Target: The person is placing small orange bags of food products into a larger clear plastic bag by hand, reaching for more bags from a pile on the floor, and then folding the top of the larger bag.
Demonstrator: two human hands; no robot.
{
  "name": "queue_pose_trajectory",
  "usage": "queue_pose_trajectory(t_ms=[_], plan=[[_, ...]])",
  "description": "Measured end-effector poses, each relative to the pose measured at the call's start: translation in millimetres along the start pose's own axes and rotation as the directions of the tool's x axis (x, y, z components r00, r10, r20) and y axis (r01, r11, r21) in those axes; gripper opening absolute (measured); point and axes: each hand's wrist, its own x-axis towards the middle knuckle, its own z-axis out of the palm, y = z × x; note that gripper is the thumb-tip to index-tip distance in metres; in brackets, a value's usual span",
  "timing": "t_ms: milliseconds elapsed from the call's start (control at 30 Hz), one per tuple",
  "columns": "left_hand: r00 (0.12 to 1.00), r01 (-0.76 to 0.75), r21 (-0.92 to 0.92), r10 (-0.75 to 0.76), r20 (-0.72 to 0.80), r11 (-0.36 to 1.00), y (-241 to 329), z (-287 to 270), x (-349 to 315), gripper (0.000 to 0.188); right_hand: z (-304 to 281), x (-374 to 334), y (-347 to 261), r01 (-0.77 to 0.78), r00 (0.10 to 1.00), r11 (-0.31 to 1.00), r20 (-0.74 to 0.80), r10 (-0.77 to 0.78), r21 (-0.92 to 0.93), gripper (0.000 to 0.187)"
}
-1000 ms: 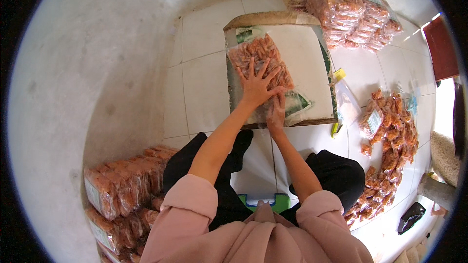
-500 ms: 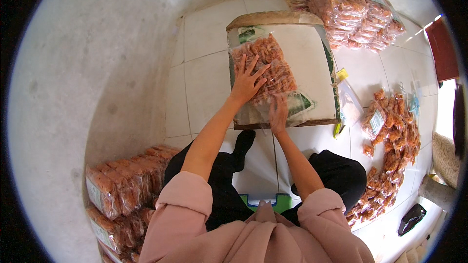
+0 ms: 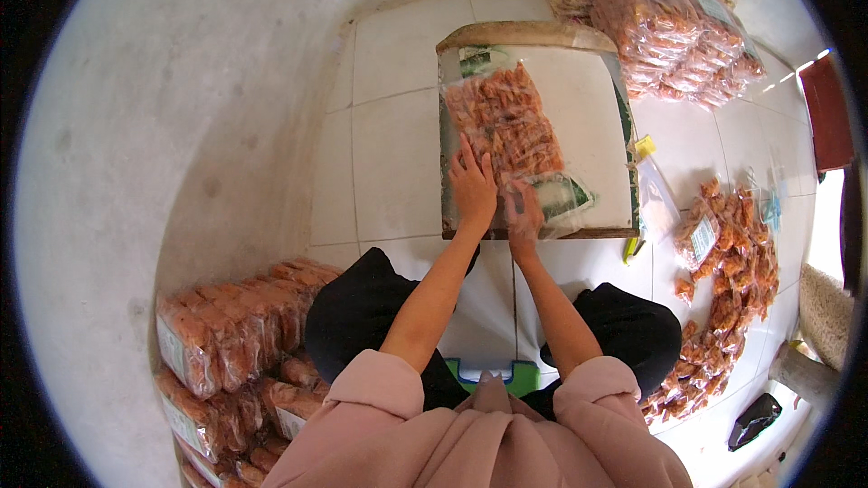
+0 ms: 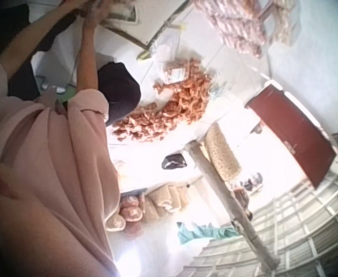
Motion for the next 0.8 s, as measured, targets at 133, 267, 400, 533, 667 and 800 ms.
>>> queue_pose_trajectory(t_ms=[133,267,400,533,667,800], plan=[[0.998,-0.053,-0.024,0.054,0.029,0.998,5,1,2,0.053,3,12,5,-0.025,0.999,0.996,-0.040,0.022,-0.080,0.022],[0.997,-0.004,-0.047,0.008,0.082,0.999,6,-3,7,0.051,9,19,-2,-0.075,0.997,0.997,-0.020,0.075,-0.020,0.025],[0.999,0.017,-0.196,-0.009,0.040,0.980,-9,-9,-5,0.052,5,7,-7,-0.010,1.000,0.997,0.023,0.012,-0.077,0.026],[0.964,0.250,-0.322,-0.205,0.168,0.913,4,-7,-49,0.051,-10,-3,6,-0.046,0.999,0.999,-0.017,0.047,0.024,0.019],[0.850,0.487,-0.238,-0.394,0.349,0.841,11,-7,-49,0.045,-12,-1,5,0.019,0.989,1.000,0.144,-0.018,-0.008,0.015],[0.922,0.362,-0.265,-0.301,0.244,0.894,2,-3,-51,0.043,-4,10,9,0.071,0.984,0.997,0.163,-0.077,0.038,0.015]])
